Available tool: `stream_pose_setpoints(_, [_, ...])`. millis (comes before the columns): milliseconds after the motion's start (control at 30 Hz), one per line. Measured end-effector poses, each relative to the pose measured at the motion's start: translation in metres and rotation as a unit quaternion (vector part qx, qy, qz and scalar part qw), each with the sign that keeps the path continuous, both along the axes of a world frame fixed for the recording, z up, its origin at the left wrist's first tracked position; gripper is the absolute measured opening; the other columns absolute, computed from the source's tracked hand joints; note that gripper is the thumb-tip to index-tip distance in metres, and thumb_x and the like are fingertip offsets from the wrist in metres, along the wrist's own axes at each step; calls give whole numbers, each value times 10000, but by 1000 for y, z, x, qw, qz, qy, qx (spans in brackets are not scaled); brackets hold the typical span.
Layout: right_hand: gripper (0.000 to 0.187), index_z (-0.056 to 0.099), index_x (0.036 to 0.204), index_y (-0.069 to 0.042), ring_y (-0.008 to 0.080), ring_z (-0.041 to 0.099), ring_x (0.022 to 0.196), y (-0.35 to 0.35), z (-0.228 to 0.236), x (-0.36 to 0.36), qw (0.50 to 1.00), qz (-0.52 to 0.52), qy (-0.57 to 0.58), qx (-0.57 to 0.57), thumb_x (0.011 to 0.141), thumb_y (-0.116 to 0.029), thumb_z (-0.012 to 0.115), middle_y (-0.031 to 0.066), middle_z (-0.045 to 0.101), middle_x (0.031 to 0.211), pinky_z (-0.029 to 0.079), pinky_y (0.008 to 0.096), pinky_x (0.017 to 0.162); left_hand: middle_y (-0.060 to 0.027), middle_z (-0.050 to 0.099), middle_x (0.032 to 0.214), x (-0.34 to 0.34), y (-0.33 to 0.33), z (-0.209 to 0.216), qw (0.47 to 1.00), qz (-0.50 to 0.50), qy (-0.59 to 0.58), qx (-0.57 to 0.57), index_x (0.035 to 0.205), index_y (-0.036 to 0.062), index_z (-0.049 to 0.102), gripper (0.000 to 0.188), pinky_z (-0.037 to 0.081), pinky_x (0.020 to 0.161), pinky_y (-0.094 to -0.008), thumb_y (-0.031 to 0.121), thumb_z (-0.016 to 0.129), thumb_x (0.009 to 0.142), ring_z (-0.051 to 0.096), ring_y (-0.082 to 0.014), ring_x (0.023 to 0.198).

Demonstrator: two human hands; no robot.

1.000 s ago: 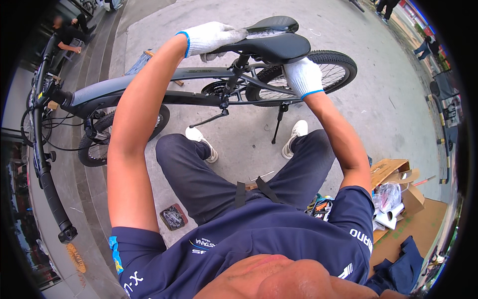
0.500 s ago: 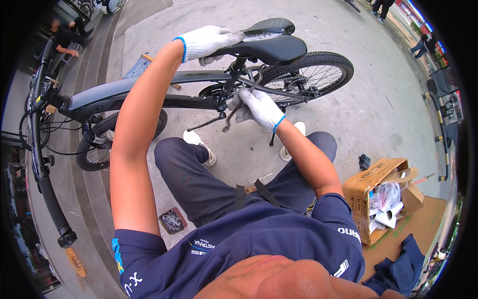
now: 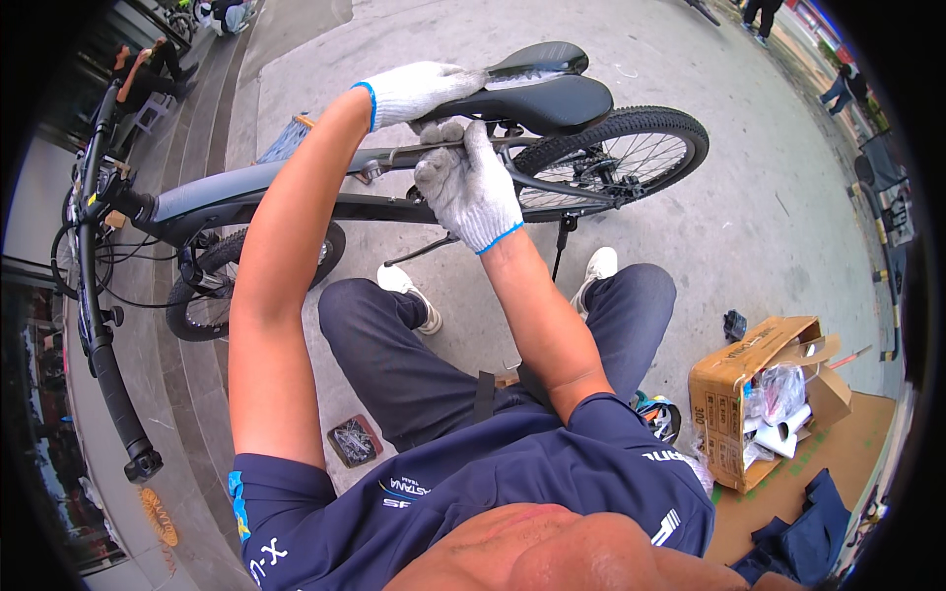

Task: The person assembles a bicycle by first removing protective foam from the frame, then installing the saddle onto the seat post. They use a hex wrench to tighten the saddle clamp and adjust the saddle angle. The person also removes a protective sticker from the frame.

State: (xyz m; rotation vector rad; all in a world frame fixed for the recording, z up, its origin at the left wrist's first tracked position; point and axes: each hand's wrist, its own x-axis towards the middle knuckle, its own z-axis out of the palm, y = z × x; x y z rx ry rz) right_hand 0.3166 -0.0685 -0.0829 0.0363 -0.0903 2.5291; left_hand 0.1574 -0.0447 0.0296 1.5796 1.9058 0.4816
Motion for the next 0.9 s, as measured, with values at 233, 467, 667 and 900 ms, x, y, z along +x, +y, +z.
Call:
stream_pose_setpoints(233, [431,715,1128,-86,282,771,833,8,4,-15,992,0,103,-76,1193,-440,479,154,779,1051,691,433,785,-14,751,1124,-8,5,-5,1000,6,22,4,1416,113,718,573,520,840,-323,567,536,1117,610,-126,950])
stream_pose_setpoints(467, [440,680,1163,-60,304,783,864,14,-23,-5,992,32,-63,100,1203,-435,453,188,770,1132,683,484,822,5,693,933,-1,2,3,1000,-14,-1,1,1446,103,700,549,453,589,-284,523,552,1126,532,-67,691])
stream_pose_setpoints(667, [396,714,1075,-17,381,787,839,53,-57,36,622,-40,-486,613,1153,-355,525,233,784,967,657,513,778,19,510,671,4,-1,10,999,-20,-27,-28,1267,96,719,495,378,498,-305,533,524,1140,463,-92,542])
stream_pose_setpoints(900, [233,781,1042,-69,412,789,812,154,-20,128,-2,-233,-610,757,1002,-286,707,204,778,851,645,527,696,12,484,624,8,-4,16,1000,-21,-20,-7,1289,97,737,528,366,507,-330,563,545,1130,432,-111,522])
